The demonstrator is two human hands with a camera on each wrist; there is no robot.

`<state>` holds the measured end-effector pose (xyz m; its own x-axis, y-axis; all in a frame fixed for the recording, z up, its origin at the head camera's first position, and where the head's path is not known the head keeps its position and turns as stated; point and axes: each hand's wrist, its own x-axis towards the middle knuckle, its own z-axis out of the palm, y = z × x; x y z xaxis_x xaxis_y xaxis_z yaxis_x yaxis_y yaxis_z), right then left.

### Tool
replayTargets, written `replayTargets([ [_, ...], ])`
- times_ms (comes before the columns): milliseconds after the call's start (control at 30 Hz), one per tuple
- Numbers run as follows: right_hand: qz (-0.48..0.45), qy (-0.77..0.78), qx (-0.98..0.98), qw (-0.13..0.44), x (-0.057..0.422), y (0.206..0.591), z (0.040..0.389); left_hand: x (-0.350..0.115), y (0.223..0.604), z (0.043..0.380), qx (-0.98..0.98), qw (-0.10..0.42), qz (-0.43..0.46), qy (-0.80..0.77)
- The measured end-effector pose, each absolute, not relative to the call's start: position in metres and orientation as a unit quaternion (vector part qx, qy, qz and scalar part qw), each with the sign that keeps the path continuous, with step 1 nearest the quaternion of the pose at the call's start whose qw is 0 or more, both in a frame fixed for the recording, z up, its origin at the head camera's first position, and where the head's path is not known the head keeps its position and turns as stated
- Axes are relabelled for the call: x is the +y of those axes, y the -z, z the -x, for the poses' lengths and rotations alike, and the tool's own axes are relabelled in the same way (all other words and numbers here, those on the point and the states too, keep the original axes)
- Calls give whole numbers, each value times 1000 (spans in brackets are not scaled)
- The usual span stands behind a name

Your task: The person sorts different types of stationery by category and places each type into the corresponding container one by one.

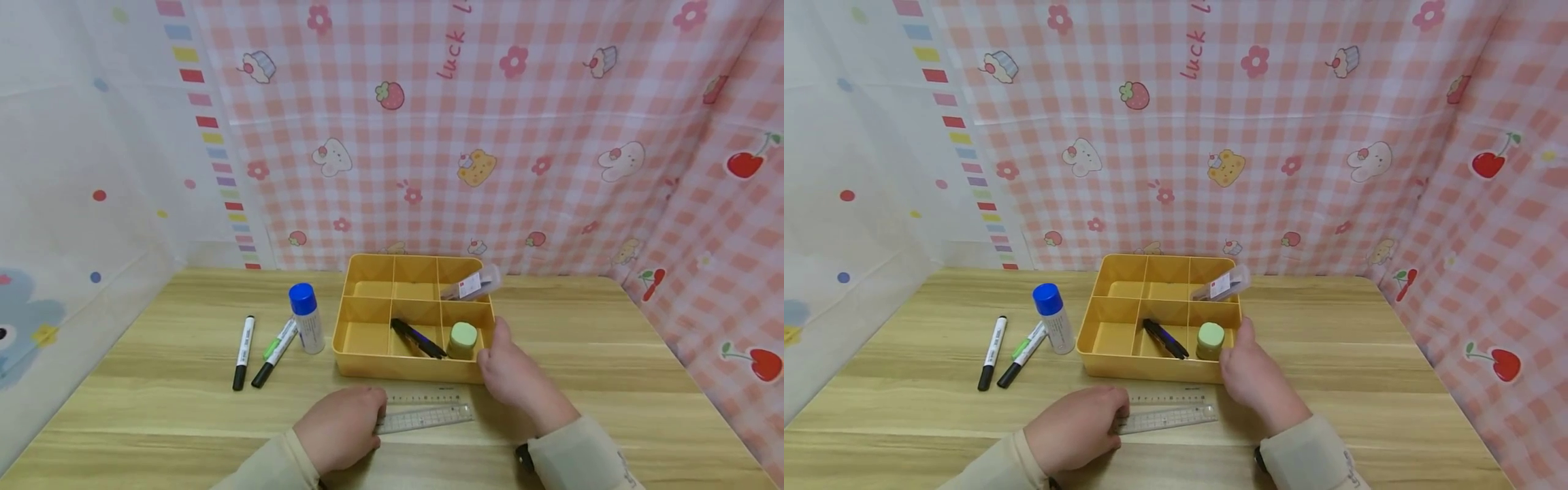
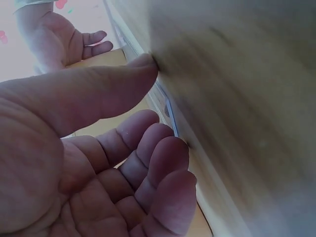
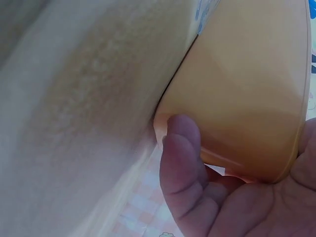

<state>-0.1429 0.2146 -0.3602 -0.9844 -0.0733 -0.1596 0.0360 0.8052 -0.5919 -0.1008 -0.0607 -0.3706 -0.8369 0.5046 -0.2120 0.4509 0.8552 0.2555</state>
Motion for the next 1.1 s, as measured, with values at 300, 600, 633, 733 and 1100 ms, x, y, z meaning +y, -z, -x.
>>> replayTargets([
  [300, 12, 323, 942, 91, 213, 365, 140, -53, 372, 99, 951, 161, -243, -102],
  [600, 23, 317, 944, 89, 215, 359, 146, -48, 369, 103, 954, 150, -241, -94],
  [633, 22, 317, 944, 89, 215, 358, 146, -48, 369, 104, 954, 151, -239, -96],
  [733, 19, 318, 943, 96, 216, 357, 146, -49, 368, 106, 954, 156, -234, -102],
  [1100, 15, 316, 943, 103, 216, 358, 145, -49, 369, 107, 956, 146, -243, -79],
])
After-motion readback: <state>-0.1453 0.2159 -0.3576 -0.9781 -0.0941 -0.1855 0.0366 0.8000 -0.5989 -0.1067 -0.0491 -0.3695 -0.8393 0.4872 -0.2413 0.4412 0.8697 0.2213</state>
